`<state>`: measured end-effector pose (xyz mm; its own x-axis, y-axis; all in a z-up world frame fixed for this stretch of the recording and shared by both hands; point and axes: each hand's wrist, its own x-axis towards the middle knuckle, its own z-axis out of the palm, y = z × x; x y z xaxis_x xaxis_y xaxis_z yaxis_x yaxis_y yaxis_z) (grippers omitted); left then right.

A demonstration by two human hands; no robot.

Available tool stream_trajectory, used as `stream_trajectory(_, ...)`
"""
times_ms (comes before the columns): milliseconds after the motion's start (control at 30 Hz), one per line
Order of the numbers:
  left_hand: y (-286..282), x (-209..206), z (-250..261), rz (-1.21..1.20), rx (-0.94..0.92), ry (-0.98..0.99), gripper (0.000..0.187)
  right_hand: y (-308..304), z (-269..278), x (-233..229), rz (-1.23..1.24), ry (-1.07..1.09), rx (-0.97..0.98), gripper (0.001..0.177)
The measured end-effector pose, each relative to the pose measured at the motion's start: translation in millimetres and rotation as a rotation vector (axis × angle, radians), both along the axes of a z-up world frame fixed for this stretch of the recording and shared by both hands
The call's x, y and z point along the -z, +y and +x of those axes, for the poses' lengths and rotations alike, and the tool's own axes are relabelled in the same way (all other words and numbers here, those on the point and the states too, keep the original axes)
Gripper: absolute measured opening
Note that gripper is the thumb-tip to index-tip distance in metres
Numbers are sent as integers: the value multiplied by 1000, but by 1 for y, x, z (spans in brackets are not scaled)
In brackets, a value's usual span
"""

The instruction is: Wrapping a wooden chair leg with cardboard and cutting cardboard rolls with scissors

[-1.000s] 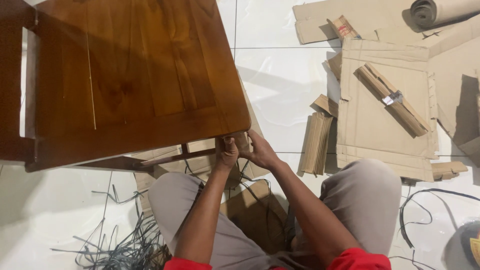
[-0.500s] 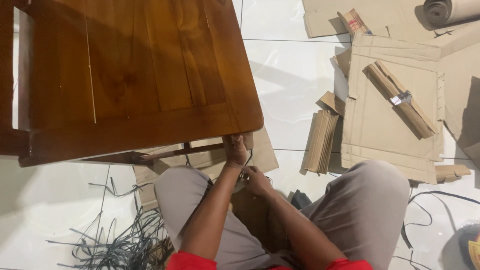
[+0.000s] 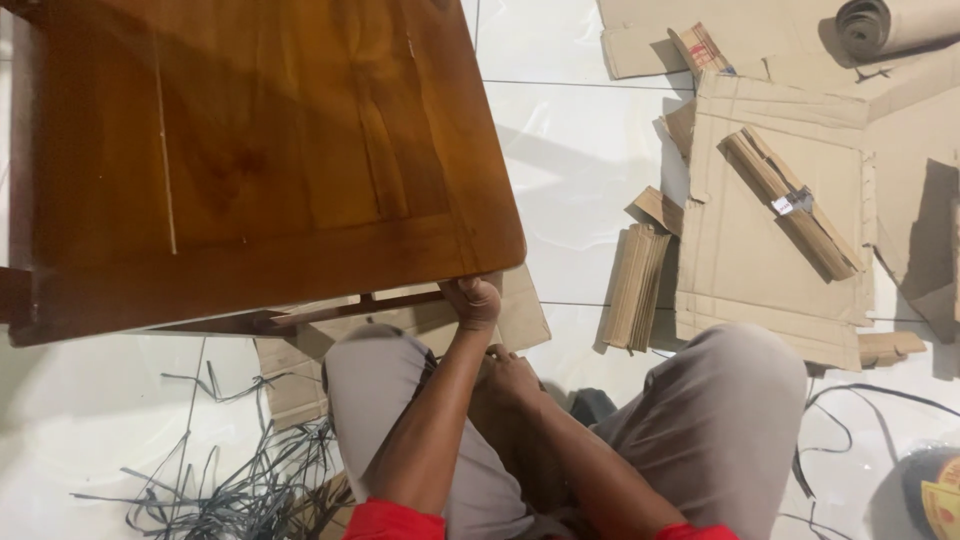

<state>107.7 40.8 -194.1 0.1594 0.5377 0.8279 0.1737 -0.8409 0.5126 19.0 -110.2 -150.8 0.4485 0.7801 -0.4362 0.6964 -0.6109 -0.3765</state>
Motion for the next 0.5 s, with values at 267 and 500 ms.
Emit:
stream_trajectory(267, 30, 72, 5, -481, 275, -236, 76, -26, -6, 33, -109, 212, -30, 34)
stream_trajectory(500, 22, 23, -14, -561, 262, -194, 88, -42, -23, 109, -287, 322, -269, 54)
